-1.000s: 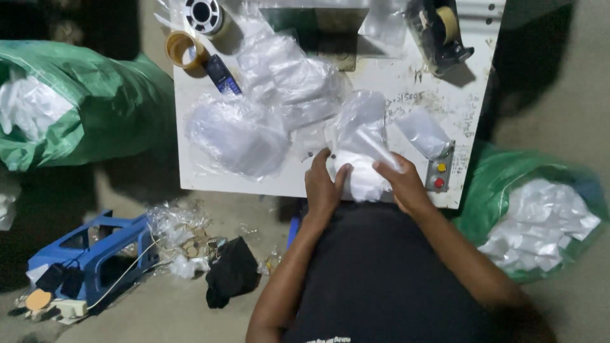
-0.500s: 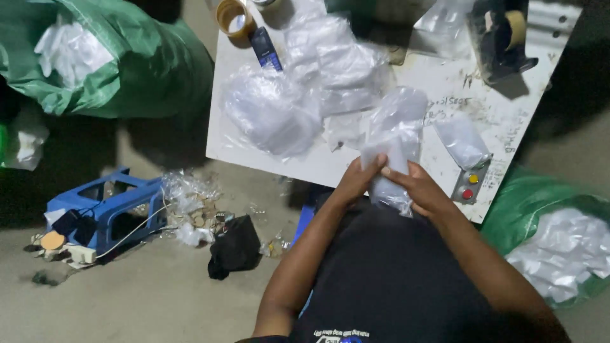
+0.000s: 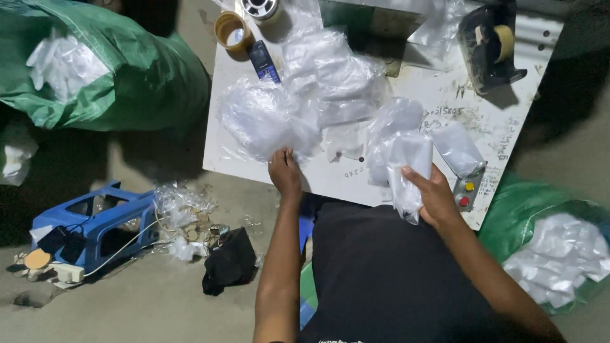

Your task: Folding and stacking plastic bags produced by a machine for final packaging

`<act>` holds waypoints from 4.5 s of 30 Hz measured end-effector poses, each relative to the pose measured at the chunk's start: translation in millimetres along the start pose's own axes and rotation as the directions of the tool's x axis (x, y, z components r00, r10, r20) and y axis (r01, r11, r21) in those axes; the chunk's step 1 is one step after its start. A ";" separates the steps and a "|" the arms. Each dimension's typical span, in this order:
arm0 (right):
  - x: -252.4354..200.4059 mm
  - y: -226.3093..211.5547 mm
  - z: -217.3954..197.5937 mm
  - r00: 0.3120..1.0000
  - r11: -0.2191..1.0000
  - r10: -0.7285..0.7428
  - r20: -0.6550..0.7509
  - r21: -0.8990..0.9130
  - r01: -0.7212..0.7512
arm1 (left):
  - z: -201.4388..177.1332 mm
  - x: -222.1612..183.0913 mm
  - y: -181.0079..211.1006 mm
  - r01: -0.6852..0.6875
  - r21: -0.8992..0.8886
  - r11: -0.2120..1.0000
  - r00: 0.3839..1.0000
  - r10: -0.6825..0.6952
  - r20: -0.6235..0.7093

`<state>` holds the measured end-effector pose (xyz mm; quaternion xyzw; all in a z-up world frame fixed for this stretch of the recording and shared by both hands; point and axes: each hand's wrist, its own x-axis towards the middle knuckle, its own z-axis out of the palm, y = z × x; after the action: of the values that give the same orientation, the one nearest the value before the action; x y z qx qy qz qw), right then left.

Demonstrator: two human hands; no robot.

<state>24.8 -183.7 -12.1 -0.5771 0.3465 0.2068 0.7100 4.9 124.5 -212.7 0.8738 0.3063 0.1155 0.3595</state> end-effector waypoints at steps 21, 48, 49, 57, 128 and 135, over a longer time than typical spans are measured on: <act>-5.4 -4.3 8.2 0.990 0.991 -0.123 -0.066 -0.068 0.118 | -24.9 -3.8 27.4 -0.320 0.108 0.941 0.943 0.306 0.129; -2.4 -26.5 38.4 0.975 0.972 -0.106 0.193 -0.187 0.143 | -6.4 -42.5 148.9 0.819 -0.331 0.468 0.465 -0.206 0.861; -0.8 -25.3 39.9 0.981 0.987 -0.083 0.177 -0.119 0.105 | -4.8 -40.7 148.2 0.870 -0.394 0.297 0.454 -0.167 0.875; 10.1 -23.6 22.4 0.983 1.000 -0.030 0.183 0.002 0.030 | -21.2 -36.5 167.8 0.838 -0.403 0.367 0.472 -0.118 0.874; 134.5 -6.9 -27.8 0.935 0.726 -0.334 -0.117 -0.665 0.176 | -7.2 -84.6 199.0 0.291 -0.247 0.924 0.866 -0.145 0.478; 125.3 74.8 -51.9 0.946 0.655 -0.322 -0.041 -0.731 0.191 | 82.6 -72.7 162.6 0.446 -0.244 0.861 0.754 -0.214 0.621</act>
<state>44.3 -228.3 -159.2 -0.8664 0.2109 0.1739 0.4178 56.1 -56.6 -156.7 0.7113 0.3074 -0.1633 0.6106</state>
